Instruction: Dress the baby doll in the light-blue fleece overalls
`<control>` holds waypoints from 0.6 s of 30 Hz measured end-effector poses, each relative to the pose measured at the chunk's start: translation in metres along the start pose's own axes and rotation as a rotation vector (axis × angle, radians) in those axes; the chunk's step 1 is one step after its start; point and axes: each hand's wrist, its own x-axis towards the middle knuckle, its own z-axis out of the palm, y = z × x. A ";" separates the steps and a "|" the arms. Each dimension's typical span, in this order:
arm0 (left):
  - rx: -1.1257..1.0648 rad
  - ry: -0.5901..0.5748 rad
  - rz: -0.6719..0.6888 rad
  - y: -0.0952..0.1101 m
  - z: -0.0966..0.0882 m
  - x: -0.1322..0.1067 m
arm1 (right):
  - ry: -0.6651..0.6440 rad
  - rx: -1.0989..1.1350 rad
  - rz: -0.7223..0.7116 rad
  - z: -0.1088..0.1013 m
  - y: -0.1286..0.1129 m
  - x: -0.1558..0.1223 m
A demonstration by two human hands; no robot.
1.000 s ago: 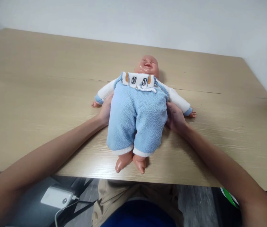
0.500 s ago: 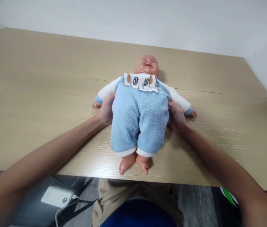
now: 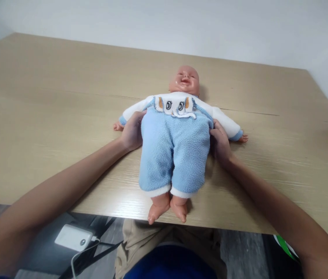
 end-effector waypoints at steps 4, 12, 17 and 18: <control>0.014 0.036 0.066 0.000 0.002 -0.001 | 0.025 0.006 -0.011 0.001 0.001 -0.001; 0.186 0.132 0.217 -0.010 -0.010 0.005 | 0.015 -0.007 -0.007 -0.001 0.005 0.002; 0.190 0.190 0.279 -0.008 -0.010 0.007 | 0.056 -0.081 -0.061 -0.011 0.013 0.000; 0.203 0.191 0.281 -0.007 -0.009 0.006 | 0.066 -0.117 -0.087 -0.013 0.014 0.000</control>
